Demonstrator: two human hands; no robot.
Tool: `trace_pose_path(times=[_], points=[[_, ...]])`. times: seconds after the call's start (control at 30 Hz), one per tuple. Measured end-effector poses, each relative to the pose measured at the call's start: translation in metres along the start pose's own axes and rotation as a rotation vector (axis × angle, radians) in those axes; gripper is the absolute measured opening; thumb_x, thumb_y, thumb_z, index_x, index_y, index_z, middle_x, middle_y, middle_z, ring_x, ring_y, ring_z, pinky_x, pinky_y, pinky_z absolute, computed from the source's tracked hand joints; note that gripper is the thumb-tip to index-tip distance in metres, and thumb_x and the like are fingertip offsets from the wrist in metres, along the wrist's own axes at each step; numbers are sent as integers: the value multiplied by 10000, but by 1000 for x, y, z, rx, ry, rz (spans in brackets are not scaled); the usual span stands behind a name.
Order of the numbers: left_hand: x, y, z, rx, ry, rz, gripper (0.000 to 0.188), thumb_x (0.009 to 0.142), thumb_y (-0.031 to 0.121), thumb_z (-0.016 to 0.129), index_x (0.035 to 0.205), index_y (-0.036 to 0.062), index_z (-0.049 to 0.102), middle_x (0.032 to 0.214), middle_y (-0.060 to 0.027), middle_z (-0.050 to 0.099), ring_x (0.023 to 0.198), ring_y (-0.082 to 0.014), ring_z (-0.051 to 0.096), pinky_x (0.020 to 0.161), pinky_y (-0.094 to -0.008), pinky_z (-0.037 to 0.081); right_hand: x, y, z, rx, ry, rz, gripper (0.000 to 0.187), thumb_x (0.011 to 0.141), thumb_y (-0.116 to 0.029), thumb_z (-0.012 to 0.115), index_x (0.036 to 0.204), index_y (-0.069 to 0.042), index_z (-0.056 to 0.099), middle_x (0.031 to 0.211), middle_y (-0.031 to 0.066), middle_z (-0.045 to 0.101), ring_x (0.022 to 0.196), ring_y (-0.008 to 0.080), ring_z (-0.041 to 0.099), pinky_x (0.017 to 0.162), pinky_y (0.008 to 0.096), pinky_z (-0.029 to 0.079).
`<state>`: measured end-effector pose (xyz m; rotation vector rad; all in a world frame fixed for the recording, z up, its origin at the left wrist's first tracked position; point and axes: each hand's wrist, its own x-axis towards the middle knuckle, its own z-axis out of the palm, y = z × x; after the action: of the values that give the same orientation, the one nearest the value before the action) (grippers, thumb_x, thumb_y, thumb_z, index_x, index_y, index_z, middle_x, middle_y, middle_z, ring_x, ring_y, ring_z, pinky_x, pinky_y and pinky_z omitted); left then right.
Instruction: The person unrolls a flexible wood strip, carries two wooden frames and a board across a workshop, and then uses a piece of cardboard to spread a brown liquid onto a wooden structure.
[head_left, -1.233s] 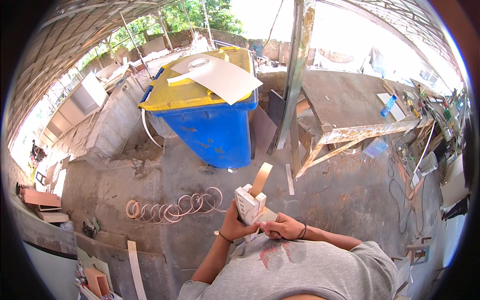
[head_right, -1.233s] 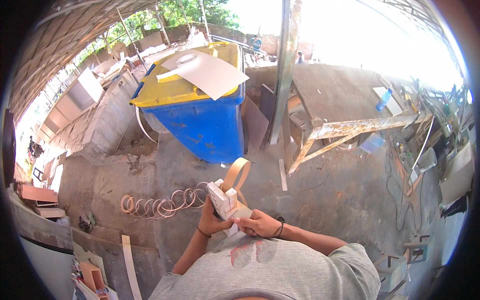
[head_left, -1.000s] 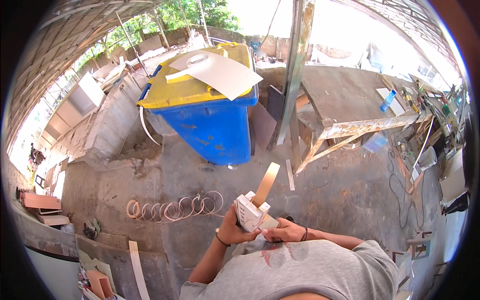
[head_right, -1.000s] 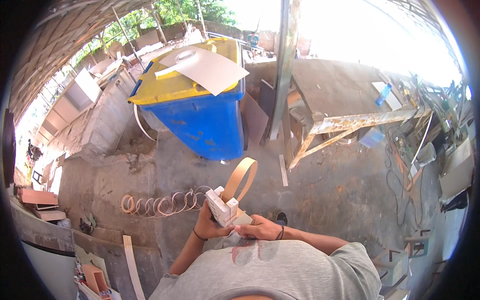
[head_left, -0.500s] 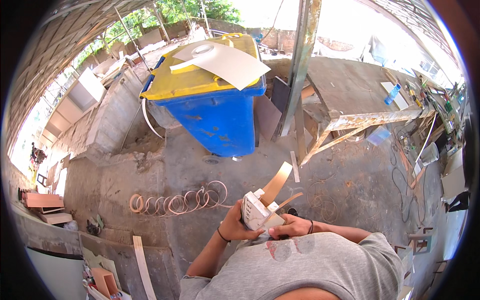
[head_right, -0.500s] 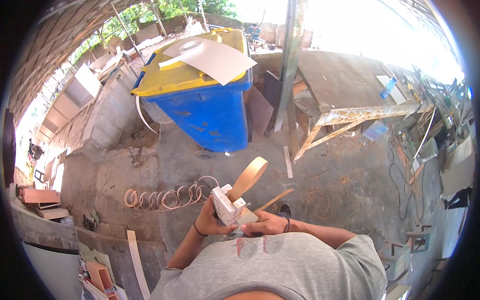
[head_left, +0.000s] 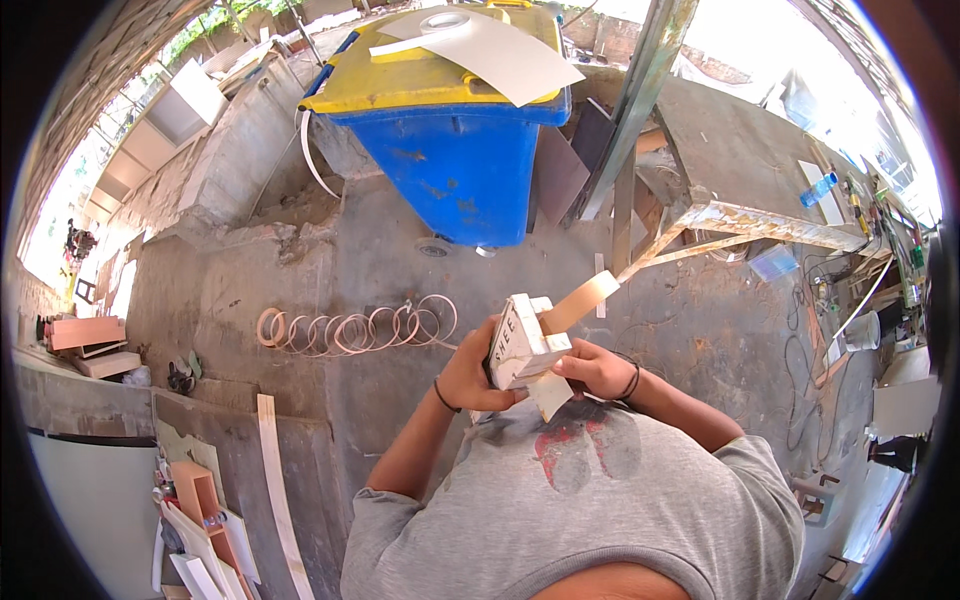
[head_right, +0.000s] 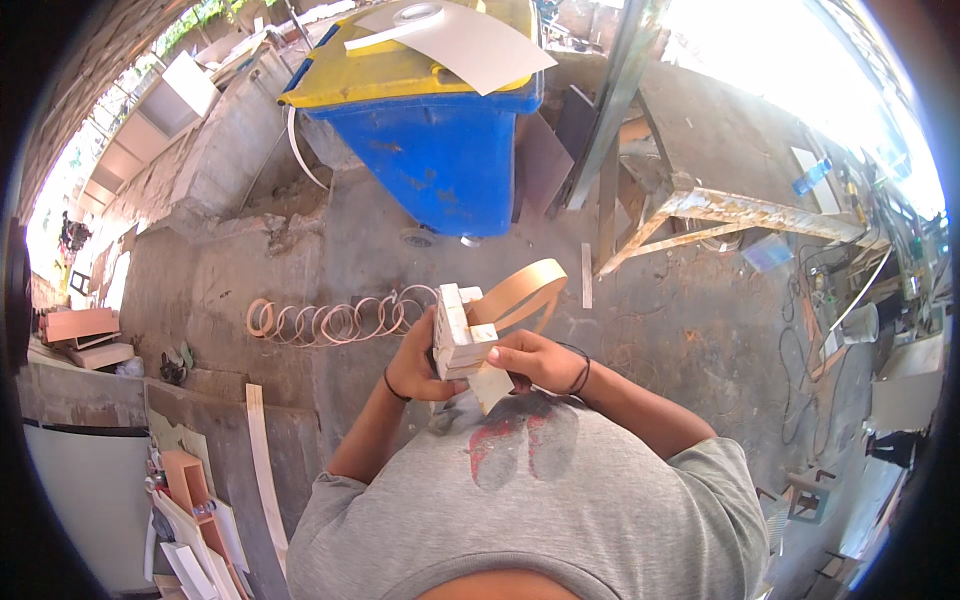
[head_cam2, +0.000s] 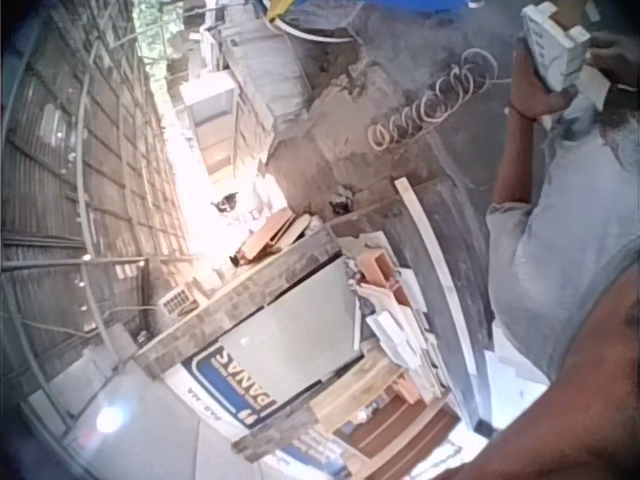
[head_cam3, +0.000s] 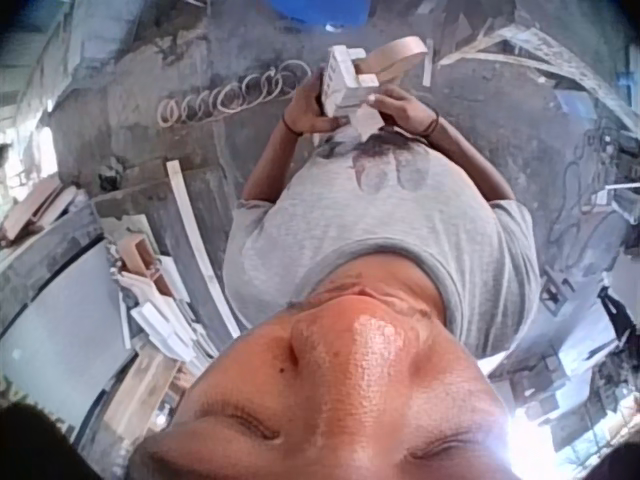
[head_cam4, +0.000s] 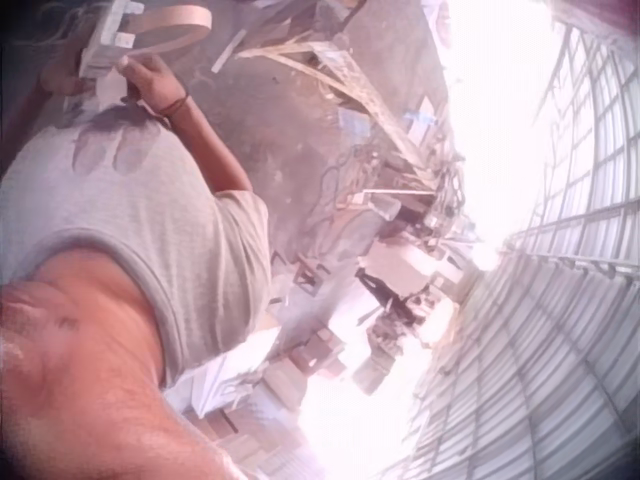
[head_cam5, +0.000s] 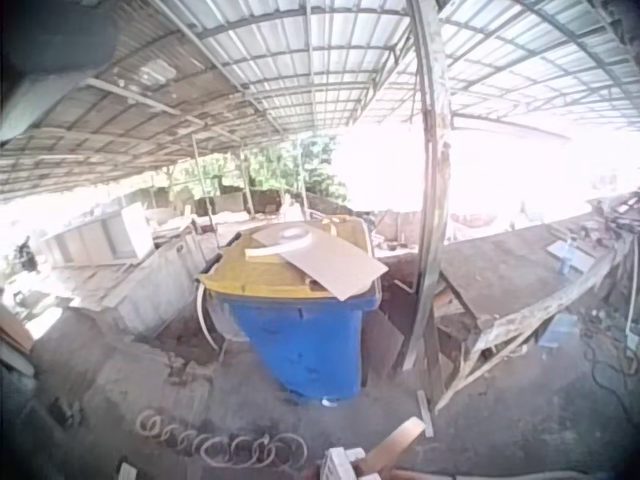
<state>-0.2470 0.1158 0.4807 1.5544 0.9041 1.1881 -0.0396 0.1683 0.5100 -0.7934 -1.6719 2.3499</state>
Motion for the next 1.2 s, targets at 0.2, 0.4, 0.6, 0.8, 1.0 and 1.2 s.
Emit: trace_pose_path(times=[0.2, 0.4, 0.6, 0.8, 1.0, 1.2], points=[[-4, 1, 6, 12, -36, 51, 764, 533, 229, 733, 1165, -30, 391, 928, -111, 587, 839, -174, 578, 763, -284, 436, 14, 48, -2, 196, 128, -39, 375, 891, -328, 439, 1007, 7, 559, 802, 63, 562, 663, 113, 552, 535, 236, 442], [-1, 14, 14, 133, -106, 8, 833, 535, 236, 719, 1247, -10, 364, 939, -139, 610, 833, -251, 620, 734, -308, 462, 28, 69, -17, 336, 36, -126, 366, 864, -187, 510, 1187, -30, 440, 1098, 98, 534, 953, 180, 570, 753, 306, 511], [9, 26, 20, 157, -187, -27, 859, 534, 209, 702, 1288, 16, 337, 959, -147, 608, 854, -238, 616, 760, -308, 460, 22, 71, -25, 544, -97, -231, 356, 795, -165, 625, 1098, -36, 490, 1104, 77, 541, 969, 148, 551, 823, 301, 454], [-1, 15, 30, 171, -89, -46, 805, 519, 214, 740, 1205, -12, 385, 944, -123, 592, 868, -192, 594, 779, -296, 451, 28, 73, -18, 10, 145, -379, 228, 744, -144, 638, 940, -43, 580, 916, 73, 612, 842, 155, 586, 749, 289, 466], [-4, 11, 32, 195, -46, 25, 819, 519, 237, 752, 1202, -16, 377, 943, -135, 598, 861, -205, 607, 764, -299, 461, 28, 71, -14, -37, 146, -450, 154, 750, -100, 577, 889, -36, 596, 874, 96, 615, 801, 219, 594, 704, 317, 467], [-2, 10, 29, 103, -55, -117, 854, 515, 255, 765, 1214, -25, 362, 1062, -108, 534, 992, -173, 508, 873, -307, 385, 35, 87, -17, -104, 241, -490, 233, 803, -86, 518, 1029, -47, 557, 939, 83, 601, 866, 189, 575, 713, 306, 460]])
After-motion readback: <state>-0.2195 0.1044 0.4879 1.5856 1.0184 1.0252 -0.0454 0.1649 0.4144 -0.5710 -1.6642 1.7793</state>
